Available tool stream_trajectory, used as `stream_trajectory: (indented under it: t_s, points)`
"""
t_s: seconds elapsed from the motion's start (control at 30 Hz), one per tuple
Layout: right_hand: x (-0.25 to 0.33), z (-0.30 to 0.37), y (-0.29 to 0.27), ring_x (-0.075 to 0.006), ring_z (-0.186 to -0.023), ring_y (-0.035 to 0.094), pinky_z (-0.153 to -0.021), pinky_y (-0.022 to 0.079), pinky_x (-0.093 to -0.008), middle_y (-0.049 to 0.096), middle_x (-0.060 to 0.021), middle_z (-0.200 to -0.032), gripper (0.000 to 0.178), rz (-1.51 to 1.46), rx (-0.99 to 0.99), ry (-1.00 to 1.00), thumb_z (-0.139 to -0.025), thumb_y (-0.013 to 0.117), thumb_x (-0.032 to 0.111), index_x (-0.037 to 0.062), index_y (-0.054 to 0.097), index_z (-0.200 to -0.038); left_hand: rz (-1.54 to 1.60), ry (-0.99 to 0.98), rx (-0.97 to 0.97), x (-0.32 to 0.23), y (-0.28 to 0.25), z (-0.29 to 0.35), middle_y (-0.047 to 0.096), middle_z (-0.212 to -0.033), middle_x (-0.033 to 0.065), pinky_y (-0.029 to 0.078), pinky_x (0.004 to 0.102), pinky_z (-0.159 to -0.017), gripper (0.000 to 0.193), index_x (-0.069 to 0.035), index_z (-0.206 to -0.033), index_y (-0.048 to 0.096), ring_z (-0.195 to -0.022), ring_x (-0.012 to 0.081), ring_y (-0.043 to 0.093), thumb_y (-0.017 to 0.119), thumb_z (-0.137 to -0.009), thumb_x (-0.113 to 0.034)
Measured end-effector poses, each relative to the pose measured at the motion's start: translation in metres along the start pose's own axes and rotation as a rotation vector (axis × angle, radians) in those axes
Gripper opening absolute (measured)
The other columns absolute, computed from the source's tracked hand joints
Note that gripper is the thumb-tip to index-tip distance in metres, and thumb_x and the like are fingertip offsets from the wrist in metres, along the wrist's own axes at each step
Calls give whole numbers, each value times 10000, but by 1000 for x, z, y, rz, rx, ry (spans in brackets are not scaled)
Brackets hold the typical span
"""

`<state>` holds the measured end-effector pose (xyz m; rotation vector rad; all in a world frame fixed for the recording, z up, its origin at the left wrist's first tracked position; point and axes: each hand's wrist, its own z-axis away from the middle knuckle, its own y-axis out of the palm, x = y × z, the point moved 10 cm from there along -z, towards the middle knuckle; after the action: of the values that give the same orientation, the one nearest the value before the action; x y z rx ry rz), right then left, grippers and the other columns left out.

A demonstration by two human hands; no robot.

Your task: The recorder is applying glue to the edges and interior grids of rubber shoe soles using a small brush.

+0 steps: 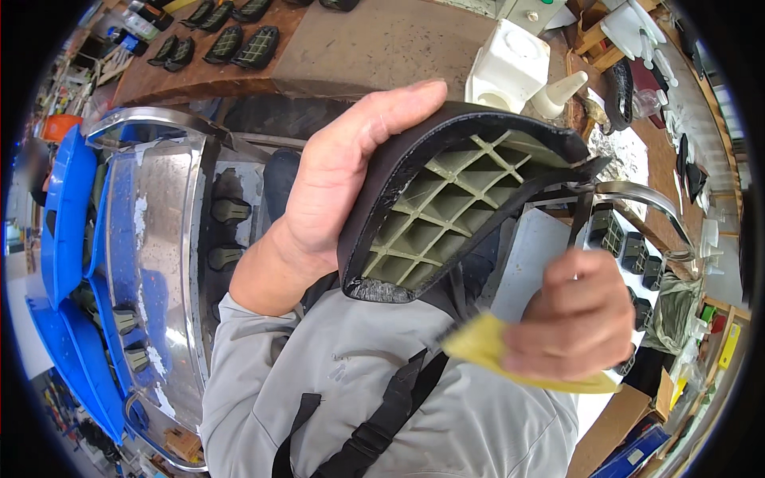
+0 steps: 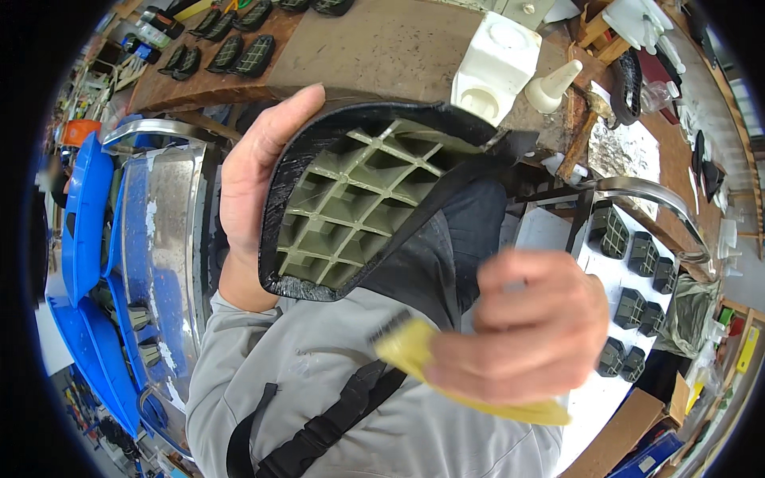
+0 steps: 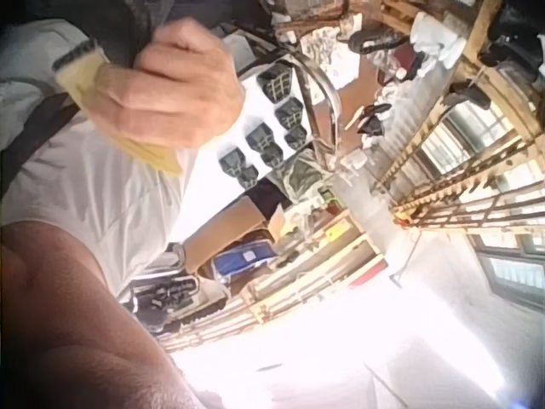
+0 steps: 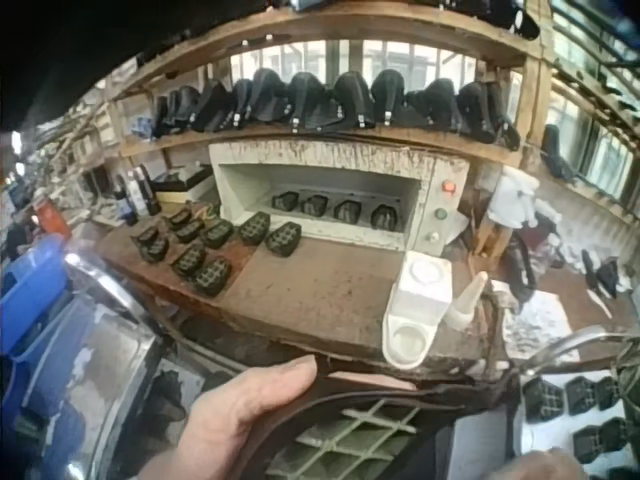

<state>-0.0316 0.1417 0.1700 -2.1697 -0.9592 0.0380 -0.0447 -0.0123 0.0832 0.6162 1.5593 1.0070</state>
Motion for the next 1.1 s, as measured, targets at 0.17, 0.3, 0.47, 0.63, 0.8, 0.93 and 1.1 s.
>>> stream_trajectory:
  t_s: [0.17, 0.3, 0.47, 0.63, 0.8, 0.93, 1.1]
  points:
    - [10, 0, -15, -105, -480, 440, -526, 352, -264, 659, -43, -769, 146, 27, -199, -41, -640, 635, 54, 47, 696, -772, -100, 14, 51, 1, 16, 1, 661, -952, 63, 528, 251, -756, 252, -22, -1067, 602, -840, 115, 642, 544, -918, -217]
    - [16, 10, -16, -108, -502, 463, -533, 348, -254, 667, -34, -774, 189, 9, -191, -100, -619, 647, 86, 69, 709, -797, -91, -31, 16, 2, 5, -5, 658, -971, 62, 528, 253, -755, 245, -23, -1070, 601, -842, 117, 642, 545, -918, -207]
    - [-11, 6, -9, -110, -485, 461, -543, 362, -260, 647, -69, -735, 205, 15, -10, 40, -609, 662, 113, 37, 702, -796, -129, -104, -168, 9, -9, -18, 672, -890, 64, 538, 259, -717, 239, -34, -1028, 620, -770, 131, 652, 549, -915, -232]
    - [-75, 87, -55, -109, -507, 511, -502, 427, -258, 622, -88, -704, 98, -562, -584, 286, -805, 609, 68, -10, 663, -830, 90, -282, 59, 10, -32, -38, 675, -961, 150, 554, 298, -739, 395, 41, -1033, 619, -822, 213, 673, 390, -970, -275]
    - [-140, 120, -9, -95, -658, 570, -603, 458, -229, 635, -51, -785, 219, -355, -594, 1079, -828, 653, 100, -17, 642, -1013, 62, -442, -99, 34, -65, -39, 663, -1012, 146, 542, 319, -775, 367, 27, -1083, 601, -863, 204, 664, 430, -960, -274]
    - [-149, 90, 5, -57, -613, 549, -578, 447, -210, 621, 4, -702, 224, -298, -398, 923, -782, 733, 108, 9, 663, -970, 144, -573, 140, 51, -54, -50, 613, -1136, 146, 496, 325, -870, 475, 34, -1208, 519, -996, 199, 619, 410, -967, -361]
    - [-181, 130, 19, -73, -593, 576, -537, 472, -219, 632, -10, -721, 134, -692, -781, 1260, -844, 680, 143, 12, 654, -833, -419, 43, 410, 25, -49, -63, 116, -1506, 187, 186, 409, -1110, 1226, -15, -1451, 33, -1373, 290, 212, 722, -632, -613]
